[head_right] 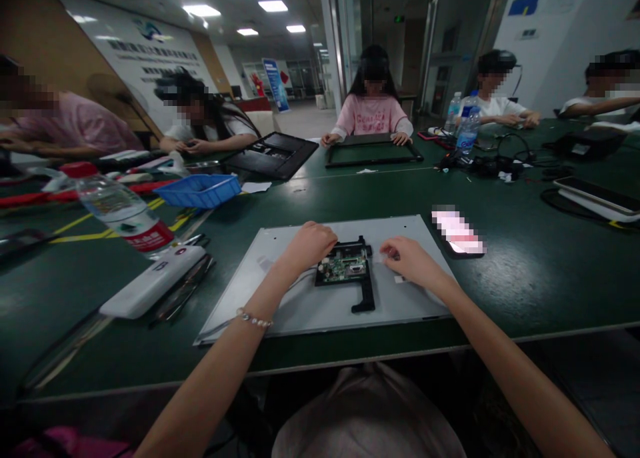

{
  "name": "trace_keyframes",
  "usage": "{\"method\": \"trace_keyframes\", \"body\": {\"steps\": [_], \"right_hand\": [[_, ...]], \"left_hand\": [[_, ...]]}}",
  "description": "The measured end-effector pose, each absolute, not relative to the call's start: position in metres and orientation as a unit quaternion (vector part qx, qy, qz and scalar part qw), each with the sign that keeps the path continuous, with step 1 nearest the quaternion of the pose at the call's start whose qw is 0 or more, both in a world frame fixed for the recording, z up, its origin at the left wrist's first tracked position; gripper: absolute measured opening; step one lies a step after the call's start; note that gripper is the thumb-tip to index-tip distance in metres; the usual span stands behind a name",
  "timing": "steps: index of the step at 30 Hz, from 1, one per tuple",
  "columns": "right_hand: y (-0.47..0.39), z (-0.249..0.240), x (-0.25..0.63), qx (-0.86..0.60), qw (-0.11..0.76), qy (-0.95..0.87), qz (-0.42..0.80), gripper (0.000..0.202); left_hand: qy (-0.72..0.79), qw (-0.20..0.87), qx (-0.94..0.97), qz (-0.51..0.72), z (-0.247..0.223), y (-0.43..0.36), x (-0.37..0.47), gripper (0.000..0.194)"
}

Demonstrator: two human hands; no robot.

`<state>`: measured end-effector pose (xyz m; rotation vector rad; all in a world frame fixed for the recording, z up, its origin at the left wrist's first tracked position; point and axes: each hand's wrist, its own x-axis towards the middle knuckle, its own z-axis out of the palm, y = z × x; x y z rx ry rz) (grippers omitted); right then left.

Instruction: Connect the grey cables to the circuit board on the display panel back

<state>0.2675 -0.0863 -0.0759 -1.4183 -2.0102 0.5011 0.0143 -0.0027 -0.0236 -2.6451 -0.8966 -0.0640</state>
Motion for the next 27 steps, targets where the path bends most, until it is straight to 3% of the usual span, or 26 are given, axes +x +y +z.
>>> {"method": "trace_keyframes", "body": {"steps": [4,10,20,27], "right_hand": [[-0.084,-0.076,0.267,-0.534,0.317,-0.758,0.201,0.025],[-0.085,-0.073,0.270,-0.539,0.311,-0.754,0.211,0.017],[-0.089,-0.068,0.264,-0.525,0.335,-0.700,0.349,0.024],[-0.090,-0.070,0.258,-0.509,0.340,-0.714,0.341,0.017]], "left_hand": [[-0.317,0.172,-0.932,-0.027,-0.024,-0.002,0.013,0.021],[-0.325,0.165,-0.931,-0.035,-0.022,-0.004,0.013,0.022],[-0.354,0.164,-0.918,-0.071,-0.022,-0.007,0.014,0.029],[-0.360,0.159,-0.909,-0.136,-0.011,-0.014,0.016,0.027]]}}
